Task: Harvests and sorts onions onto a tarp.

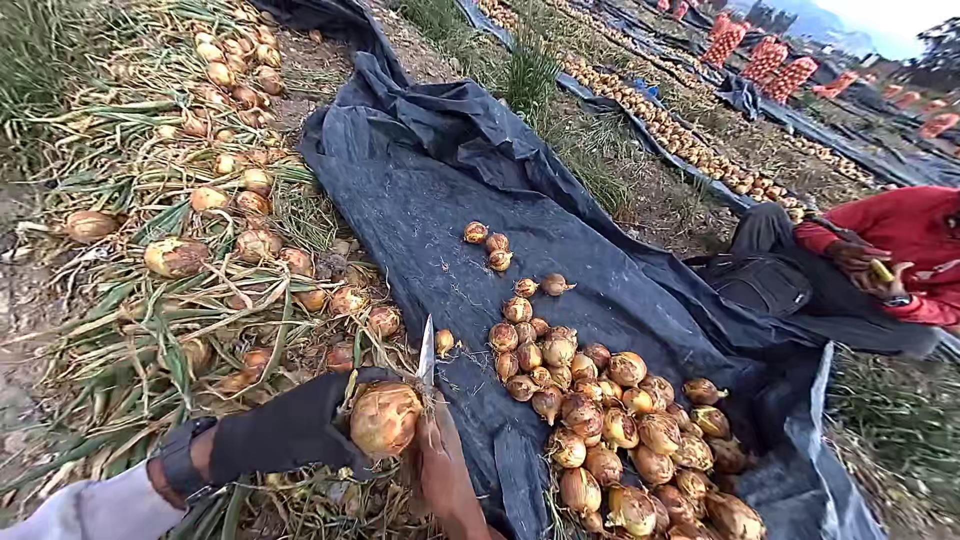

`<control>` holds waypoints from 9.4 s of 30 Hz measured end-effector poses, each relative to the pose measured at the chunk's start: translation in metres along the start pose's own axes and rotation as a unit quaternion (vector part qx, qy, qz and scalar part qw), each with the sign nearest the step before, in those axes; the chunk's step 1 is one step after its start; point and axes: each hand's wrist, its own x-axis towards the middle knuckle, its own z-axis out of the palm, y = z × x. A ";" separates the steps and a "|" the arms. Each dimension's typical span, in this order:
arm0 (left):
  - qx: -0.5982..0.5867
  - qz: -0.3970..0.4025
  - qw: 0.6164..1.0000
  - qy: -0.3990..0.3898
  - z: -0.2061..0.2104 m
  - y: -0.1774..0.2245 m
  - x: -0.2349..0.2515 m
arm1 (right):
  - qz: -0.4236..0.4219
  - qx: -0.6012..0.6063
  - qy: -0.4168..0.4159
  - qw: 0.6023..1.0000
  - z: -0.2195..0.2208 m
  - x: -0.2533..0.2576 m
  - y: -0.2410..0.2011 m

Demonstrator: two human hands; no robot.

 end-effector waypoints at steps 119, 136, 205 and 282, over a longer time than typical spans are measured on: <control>0.160 -0.016 0.987 0.000 -0.010 -0.015 -0.068 | 0.000 0.239 -0.222 0.945 0.048 -0.023 0.010; 0.400 -0.338 0.847 0.094 -0.007 -0.066 -0.034 | 0.039 -0.031 -0.026 0.998 0.022 0.042 -0.006; 0.185 -0.516 0.836 0.013 0.087 -0.159 -0.038 | 0.061 0.045 -0.012 0.997 0.000 0.056 -0.035; 0.339 -0.209 0.893 0.210 -0.007 -0.016 -0.088 | 0.144 0.141 -0.141 0.969 0.070 -0.024 0.047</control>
